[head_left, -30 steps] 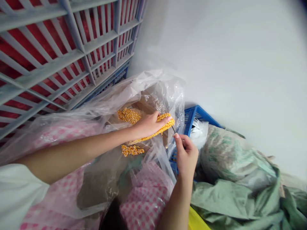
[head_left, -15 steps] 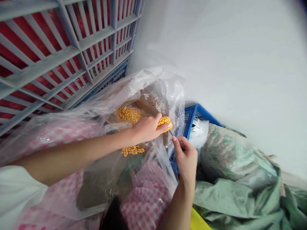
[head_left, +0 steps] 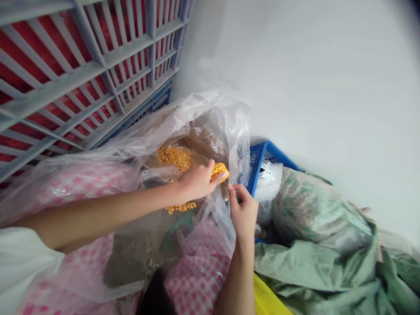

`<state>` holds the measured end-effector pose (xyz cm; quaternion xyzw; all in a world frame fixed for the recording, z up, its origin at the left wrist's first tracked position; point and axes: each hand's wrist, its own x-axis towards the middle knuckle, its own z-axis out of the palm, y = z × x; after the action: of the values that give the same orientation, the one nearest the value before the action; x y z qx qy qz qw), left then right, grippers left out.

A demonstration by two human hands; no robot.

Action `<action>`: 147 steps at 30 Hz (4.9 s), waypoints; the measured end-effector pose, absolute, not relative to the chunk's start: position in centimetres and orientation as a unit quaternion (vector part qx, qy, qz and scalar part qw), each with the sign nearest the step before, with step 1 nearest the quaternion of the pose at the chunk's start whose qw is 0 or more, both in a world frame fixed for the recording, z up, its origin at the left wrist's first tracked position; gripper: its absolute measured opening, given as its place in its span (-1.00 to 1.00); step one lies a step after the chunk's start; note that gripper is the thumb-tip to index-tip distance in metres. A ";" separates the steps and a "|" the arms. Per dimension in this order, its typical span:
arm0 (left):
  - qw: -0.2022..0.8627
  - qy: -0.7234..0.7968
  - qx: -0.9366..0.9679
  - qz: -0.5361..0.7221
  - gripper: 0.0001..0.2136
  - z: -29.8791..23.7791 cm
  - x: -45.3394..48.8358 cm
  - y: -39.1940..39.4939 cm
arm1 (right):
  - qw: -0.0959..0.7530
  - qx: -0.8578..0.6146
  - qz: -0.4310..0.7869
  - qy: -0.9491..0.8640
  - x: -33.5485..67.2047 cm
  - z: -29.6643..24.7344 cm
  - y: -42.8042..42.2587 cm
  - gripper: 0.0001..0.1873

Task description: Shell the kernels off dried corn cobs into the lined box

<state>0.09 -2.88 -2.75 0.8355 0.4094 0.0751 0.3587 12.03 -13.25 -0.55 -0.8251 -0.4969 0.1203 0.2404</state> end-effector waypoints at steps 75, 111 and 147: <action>0.373 0.433 0.808 0.142 -0.41 -1.1 -0.6 0.5 | 0.324 -0.811 0.153 -0.463 9.7 -0.3 -11.0 -0.61; 0.522 0.415 0.714 0.214 -0.48 -0.9 -0.4 0.7 | 0.357 -0.801 0.144 -0.458 9.6 0.2 -11.4 -0.59; 0.442 0.465 0.763 0.081 -0.44 -3.0 0.6 -0.5 | 0.183 -0.846 -0.029 -0.500 7.8 -2.6 -11.5 -0.63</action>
<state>0.57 -0.52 -3.01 0.7628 0.4645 0.0809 0.4425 7.80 -11.48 -2.64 -0.8461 -0.4999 -0.0288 0.1825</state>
